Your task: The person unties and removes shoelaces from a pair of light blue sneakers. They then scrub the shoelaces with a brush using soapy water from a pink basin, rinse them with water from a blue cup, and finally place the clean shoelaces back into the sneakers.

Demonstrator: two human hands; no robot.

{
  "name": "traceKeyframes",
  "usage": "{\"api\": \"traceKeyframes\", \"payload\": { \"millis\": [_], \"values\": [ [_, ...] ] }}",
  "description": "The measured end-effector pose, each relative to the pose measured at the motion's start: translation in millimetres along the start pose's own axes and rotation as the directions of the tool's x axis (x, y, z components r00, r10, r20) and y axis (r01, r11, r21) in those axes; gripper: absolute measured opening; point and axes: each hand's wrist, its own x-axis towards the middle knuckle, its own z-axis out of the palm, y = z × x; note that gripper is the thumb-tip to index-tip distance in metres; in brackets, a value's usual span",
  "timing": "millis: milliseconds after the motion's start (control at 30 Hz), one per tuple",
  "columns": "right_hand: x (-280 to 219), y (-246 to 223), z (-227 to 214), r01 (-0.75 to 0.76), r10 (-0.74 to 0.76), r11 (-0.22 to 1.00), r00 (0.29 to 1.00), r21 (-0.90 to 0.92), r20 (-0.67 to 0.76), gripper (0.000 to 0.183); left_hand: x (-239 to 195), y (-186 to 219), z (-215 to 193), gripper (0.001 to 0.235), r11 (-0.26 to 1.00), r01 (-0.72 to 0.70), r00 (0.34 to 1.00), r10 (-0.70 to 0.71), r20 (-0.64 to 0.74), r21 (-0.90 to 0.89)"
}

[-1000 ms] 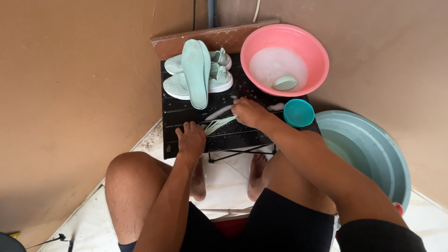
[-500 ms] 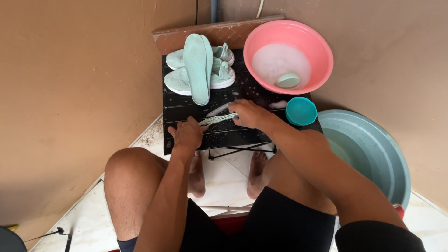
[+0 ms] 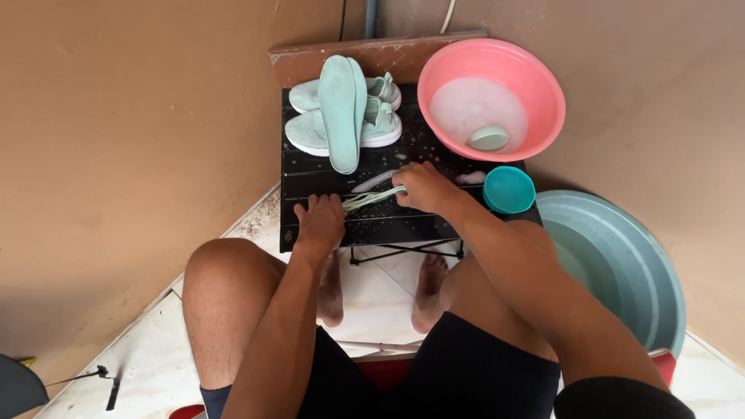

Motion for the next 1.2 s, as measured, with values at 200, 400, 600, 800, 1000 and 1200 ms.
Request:
{"api": "traceKeyframes", "payload": {
  "millis": [200, 400, 600, 800, 1000, 1200],
  "values": [
    [-27, -20, -56, -0.286, 0.225, 0.875, 0.955, 0.392, 0.193, 0.018, 9, -13, -41, 0.049, 0.89, 0.061, 0.997, -0.035, 0.065, -0.452],
    [-37, -2, -51, -0.386, 0.306, 0.818, 0.92, 0.426, 0.246, 0.025, 2, -9, -68, 0.043, 0.792, 0.046, 0.994, 0.023, 0.106, -0.609],
    [-21, -8, -29, -0.248, 0.221, 0.952, 0.963, 0.18, 0.157, 0.04, 5, -7, -69, 0.039, 0.771, 0.005, 0.997, 0.047, 0.065, -0.637],
    [-7, 43, 28, -0.169, 0.167, 0.978, 0.986, -0.125, -0.032, 0.028, 10, -34, -49, 0.025, 0.914, 0.1, 0.985, -0.037, 0.166, -0.394],
    [-30, 36, 18, -0.303, 0.313, 0.931, 0.95, 0.204, -0.015, 0.03, 15, -29, -34, 0.026, 0.914, 0.191, 0.963, -0.105, 0.246, -0.358],
    [-31, 27, 7, -0.162, 0.164, 0.986, 0.985, 0.044, -0.058, 0.024, -10, -17, -63, 0.03, 0.891, 0.248, 0.934, -0.117, 0.336, -0.38]
  ]
}}
